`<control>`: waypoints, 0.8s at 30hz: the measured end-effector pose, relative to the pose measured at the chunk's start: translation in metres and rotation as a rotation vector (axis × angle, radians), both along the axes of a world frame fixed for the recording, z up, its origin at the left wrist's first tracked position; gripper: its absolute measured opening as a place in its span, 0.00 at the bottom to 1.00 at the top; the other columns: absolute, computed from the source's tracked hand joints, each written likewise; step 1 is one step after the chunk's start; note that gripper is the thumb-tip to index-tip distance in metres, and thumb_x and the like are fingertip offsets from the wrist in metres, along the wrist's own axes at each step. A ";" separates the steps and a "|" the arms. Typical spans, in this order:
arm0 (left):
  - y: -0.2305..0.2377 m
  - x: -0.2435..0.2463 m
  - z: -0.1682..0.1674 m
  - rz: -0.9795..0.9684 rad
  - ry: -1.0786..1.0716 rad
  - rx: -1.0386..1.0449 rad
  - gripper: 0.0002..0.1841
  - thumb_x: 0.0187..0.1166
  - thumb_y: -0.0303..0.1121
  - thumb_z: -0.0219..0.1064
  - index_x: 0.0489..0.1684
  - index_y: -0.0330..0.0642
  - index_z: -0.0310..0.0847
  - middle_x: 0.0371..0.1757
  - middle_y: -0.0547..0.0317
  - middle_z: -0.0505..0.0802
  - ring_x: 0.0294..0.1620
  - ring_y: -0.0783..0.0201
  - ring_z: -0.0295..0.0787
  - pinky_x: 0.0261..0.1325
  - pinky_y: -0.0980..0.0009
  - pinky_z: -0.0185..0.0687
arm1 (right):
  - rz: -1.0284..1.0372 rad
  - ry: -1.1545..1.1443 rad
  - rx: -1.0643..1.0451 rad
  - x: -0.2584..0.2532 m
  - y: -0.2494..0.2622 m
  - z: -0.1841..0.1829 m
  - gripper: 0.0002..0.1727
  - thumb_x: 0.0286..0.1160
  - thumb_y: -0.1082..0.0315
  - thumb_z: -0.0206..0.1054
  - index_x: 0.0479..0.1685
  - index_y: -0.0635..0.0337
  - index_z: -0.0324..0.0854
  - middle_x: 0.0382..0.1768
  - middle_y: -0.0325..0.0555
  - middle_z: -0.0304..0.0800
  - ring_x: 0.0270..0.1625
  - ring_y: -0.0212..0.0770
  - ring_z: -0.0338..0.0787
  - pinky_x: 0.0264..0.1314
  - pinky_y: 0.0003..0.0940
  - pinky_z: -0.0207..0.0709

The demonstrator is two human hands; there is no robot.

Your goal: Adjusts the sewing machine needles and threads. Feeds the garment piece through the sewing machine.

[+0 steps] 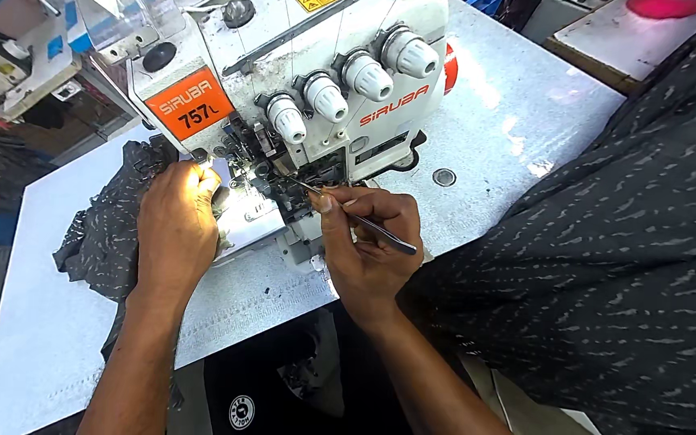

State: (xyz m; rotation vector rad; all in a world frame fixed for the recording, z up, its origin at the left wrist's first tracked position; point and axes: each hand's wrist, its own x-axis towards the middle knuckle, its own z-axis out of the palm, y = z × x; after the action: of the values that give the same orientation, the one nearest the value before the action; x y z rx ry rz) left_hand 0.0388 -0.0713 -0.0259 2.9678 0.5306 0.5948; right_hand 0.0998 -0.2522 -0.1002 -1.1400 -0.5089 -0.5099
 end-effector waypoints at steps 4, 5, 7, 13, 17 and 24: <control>0.001 0.000 0.000 0.003 -0.005 -0.020 0.16 0.94 0.37 0.49 0.49 0.38 0.82 0.46 0.47 0.88 0.53 0.48 0.86 0.56 0.46 0.77 | -0.003 0.026 -0.001 -0.001 0.001 0.000 0.10 0.69 0.83 0.72 0.43 0.64 0.78 0.45 0.50 0.92 0.44 0.40 0.96 0.45 0.32 0.95; 0.001 -0.001 -0.001 0.003 -0.012 -0.026 0.16 0.94 0.37 0.49 0.49 0.39 0.82 0.46 0.48 0.88 0.52 0.49 0.85 0.56 0.47 0.77 | -0.001 0.039 -0.002 -0.001 0.001 0.001 0.10 0.69 0.83 0.72 0.44 0.64 0.78 0.45 0.50 0.92 0.44 0.40 0.96 0.45 0.32 0.95; 0.000 -0.001 -0.001 0.005 -0.024 -0.036 0.15 0.94 0.37 0.50 0.48 0.40 0.82 0.45 0.49 0.87 0.50 0.51 0.85 0.54 0.48 0.77 | -0.002 0.054 -0.005 -0.001 0.002 0.002 0.11 0.70 0.83 0.73 0.45 0.64 0.78 0.46 0.50 0.93 0.44 0.39 0.96 0.44 0.31 0.95; -0.002 -0.001 -0.001 0.026 -0.040 -0.029 0.14 0.94 0.36 0.50 0.48 0.39 0.81 0.43 0.49 0.87 0.48 0.52 0.85 0.51 0.50 0.78 | 0.013 0.087 -0.014 0.001 0.002 0.004 0.11 0.71 0.82 0.73 0.44 0.64 0.77 0.45 0.49 0.93 0.42 0.37 0.95 0.40 0.27 0.92; -0.002 -0.003 -0.003 0.073 -0.063 -0.041 0.16 0.94 0.36 0.48 0.50 0.35 0.80 0.47 0.42 0.87 0.51 0.47 0.86 0.54 0.47 0.78 | 0.030 0.103 -0.043 0.001 0.003 0.004 0.11 0.72 0.81 0.73 0.46 0.65 0.77 0.46 0.49 0.92 0.41 0.34 0.94 0.39 0.24 0.91; -0.002 -0.004 -0.005 0.125 -0.076 -0.063 0.17 0.95 0.37 0.47 0.53 0.35 0.79 0.49 0.41 0.87 0.52 0.45 0.86 0.55 0.45 0.78 | 0.017 0.087 -0.050 0.002 0.001 0.001 0.10 0.70 0.82 0.74 0.44 0.65 0.77 0.44 0.49 0.92 0.43 0.36 0.95 0.40 0.26 0.92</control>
State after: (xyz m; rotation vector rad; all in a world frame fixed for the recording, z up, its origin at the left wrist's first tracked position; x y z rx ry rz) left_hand 0.0344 -0.0730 -0.0309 2.8564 0.7173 0.6845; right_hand 0.1017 -0.2516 -0.0988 -1.1995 -0.4575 -0.4332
